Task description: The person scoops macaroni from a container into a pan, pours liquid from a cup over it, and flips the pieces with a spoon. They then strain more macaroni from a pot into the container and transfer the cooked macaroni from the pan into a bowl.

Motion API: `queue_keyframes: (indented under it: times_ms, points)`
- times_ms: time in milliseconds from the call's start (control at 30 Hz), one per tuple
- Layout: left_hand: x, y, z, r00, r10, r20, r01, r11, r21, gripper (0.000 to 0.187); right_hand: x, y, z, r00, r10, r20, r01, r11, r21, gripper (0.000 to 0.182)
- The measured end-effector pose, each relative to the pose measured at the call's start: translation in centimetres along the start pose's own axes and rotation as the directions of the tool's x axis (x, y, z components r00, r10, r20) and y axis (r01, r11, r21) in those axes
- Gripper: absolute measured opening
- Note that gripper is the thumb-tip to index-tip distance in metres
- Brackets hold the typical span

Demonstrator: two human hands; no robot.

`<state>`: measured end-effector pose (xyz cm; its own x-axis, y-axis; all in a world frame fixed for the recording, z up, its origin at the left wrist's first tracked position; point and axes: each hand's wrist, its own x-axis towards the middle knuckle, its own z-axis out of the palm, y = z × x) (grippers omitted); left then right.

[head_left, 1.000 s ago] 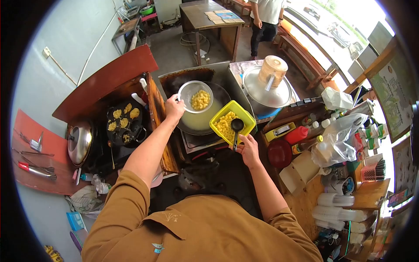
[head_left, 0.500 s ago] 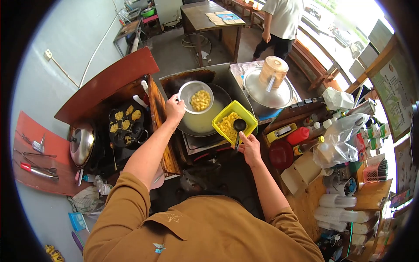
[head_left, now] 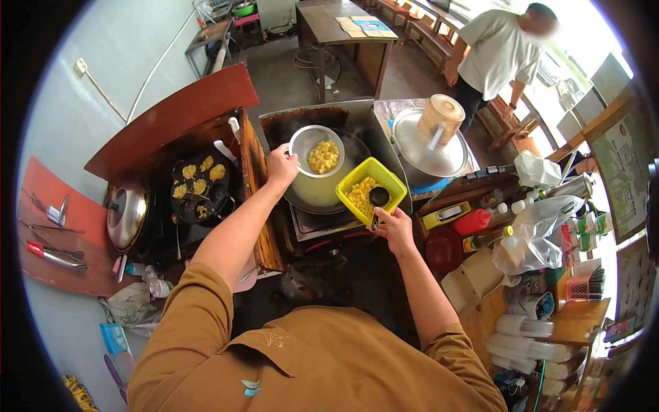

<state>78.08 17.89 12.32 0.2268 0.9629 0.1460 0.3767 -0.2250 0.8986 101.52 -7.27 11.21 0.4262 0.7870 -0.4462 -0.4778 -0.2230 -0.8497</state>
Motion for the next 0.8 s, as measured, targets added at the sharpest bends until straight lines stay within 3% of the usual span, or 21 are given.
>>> queue_keyframes:
  times_ms: [167, 233, 367, 567, 600, 633, 667, 700, 800]
  points:
    - [1.8, -1.2, -0.9, 0.998, 0.025, -0.063, -0.016, 0.992, 0.128, 0.027, 0.9, 0.0, 0.5, 1.0, -0.016, -0.007, 0.016, 0.999, -0.041, 0.03]
    - [2.5, -1.7, -1.4, 0.998, 0.062, -0.012, -0.057, 0.967, 0.248, 0.03, 1.1, 0.0, 0.7, 1.0, -0.016, -0.013, 0.015, 0.998, -0.062, 0.031]
    - [3.1, 1.3, -3.6, 0.995, 0.097, 0.007, -0.095, 0.947, 0.308, 0.032, 1.2, -1.1, 2.0, 1.0, -0.013, -0.02, 0.011, 0.998, -0.066, 0.026]
    - [0.2, 11.1, -3.9, 0.915, 0.402, 0.025, -0.392, 0.873, 0.29, 0.031, 3.1, -1.9, 4.1, 1.0, -0.024, -0.012, 0.022, 0.992, -0.121, 0.022]
    - [-1.1, 12.3, -3.3, 0.892, 0.447, 0.07, -0.439, 0.817, 0.374, 0.033, 3.3, -2.0, 4.6, 0.999, -0.05, -0.021, 0.046, 0.986, -0.161, 0.022]
    - [-2.5, 13.3, -2.7, 0.843, 0.503, 0.19, -0.533, 0.736, 0.417, 0.04, 3.5, -2.1, 5.2, 0.997, -0.074, -0.03, 0.067, 0.977, -0.201, 0.023]
    - [-2.8, 12.2, -1.6, 0.701, 0.626, 0.341, -0.703, 0.528, 0.477, 0.045, 3.7, -2.1, 5.8, 0.993, -0.108, -0.039, 0.097, 0.972, -0.213, 0.023]
    - [-3.5, 11.9, -1.1, 0.476, 0.761, 0.441, -0.85, 0.269, 0.453, 0.044, 3.6, -2.2, 6.3, 0.993, -0.108, -0.049, 0.096, 0.974, -0.204, 0.023]
    - [-4.5, 11.4, 0.5, 0.379, 0.79, 0.482, -0.884, 0.155, 0.441, 0.048, 3.6, -2.7, 7.2, 0.99, -0.13, -0.055, 0.121, 0.981, -0.152, 0.023]
